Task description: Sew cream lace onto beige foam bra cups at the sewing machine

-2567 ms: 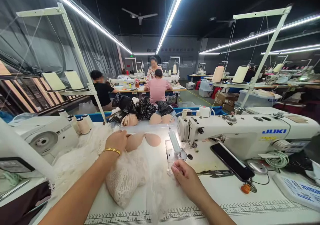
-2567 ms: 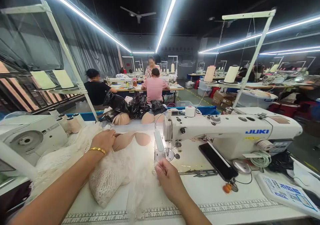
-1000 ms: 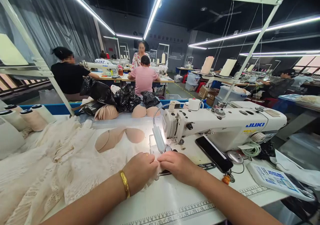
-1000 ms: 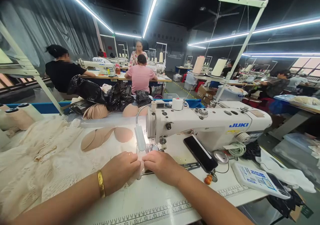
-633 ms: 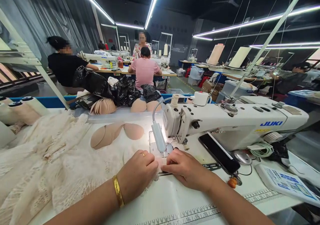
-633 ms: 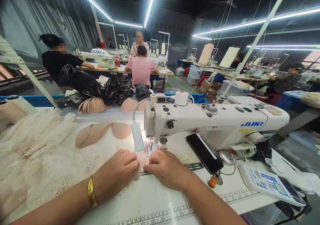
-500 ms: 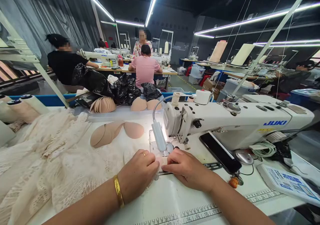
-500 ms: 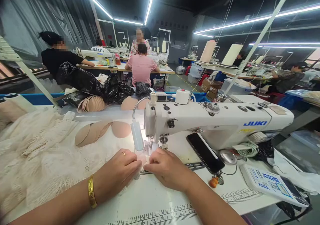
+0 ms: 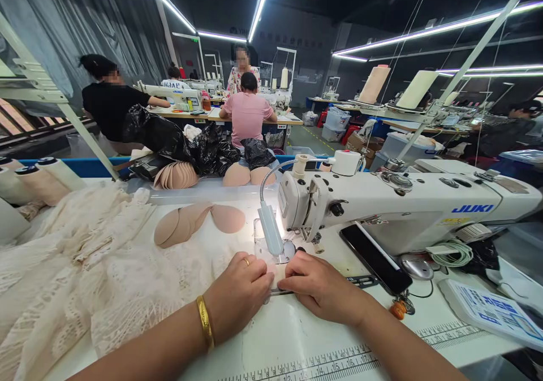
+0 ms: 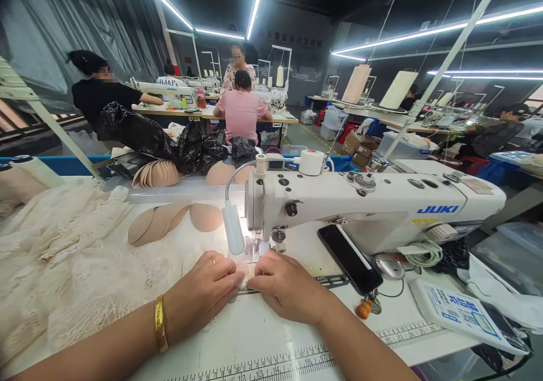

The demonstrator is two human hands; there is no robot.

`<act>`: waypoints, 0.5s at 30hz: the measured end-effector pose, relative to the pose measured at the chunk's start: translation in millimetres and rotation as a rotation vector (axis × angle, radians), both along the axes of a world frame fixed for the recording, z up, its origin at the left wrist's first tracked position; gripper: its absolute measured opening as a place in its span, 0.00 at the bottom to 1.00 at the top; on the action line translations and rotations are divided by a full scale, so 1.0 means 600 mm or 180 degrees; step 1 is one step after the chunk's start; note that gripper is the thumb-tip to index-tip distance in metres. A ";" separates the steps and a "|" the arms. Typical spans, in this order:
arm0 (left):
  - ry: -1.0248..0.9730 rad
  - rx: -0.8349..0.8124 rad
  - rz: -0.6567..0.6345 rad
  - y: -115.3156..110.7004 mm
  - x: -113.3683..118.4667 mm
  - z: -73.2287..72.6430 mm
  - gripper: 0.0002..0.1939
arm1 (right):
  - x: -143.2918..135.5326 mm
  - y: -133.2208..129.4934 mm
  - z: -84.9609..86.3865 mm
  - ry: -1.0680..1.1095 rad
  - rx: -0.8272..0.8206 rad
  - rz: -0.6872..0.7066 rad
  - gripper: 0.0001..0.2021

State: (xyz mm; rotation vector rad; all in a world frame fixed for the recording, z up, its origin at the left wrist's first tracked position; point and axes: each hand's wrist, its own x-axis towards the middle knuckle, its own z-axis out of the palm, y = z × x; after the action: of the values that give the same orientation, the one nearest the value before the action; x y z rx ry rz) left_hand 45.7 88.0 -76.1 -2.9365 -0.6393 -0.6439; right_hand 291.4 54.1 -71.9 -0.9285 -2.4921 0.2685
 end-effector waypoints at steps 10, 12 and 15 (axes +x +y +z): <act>-0.0718 -0.0100 -0.0212 0.029 0.006 -0.029 0.10 | -0.008 0.006 -0.009 -0.0087 -0.0036 -0.0420 0.18; -0.0738 -0.0107 -0.0242 0.041 0.010 -0.031 0.09 | -0.007 0.007 -0.011 -0.0080 -0.0052 -0.0502 0.18; -0.0616 -0.0143 -0.0288 0.062 0.016 -0.031 0.07 | -0.007 0.009 -0.013 -0.0073 -0.0025 -0.0630 0.18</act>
State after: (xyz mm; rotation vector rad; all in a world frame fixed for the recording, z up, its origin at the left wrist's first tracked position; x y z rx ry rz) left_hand 55.6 125.0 -94.9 -2.9830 -0.5447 -0.9439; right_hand 287.3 59.3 -79.7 -1.1776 -2.3982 0.2037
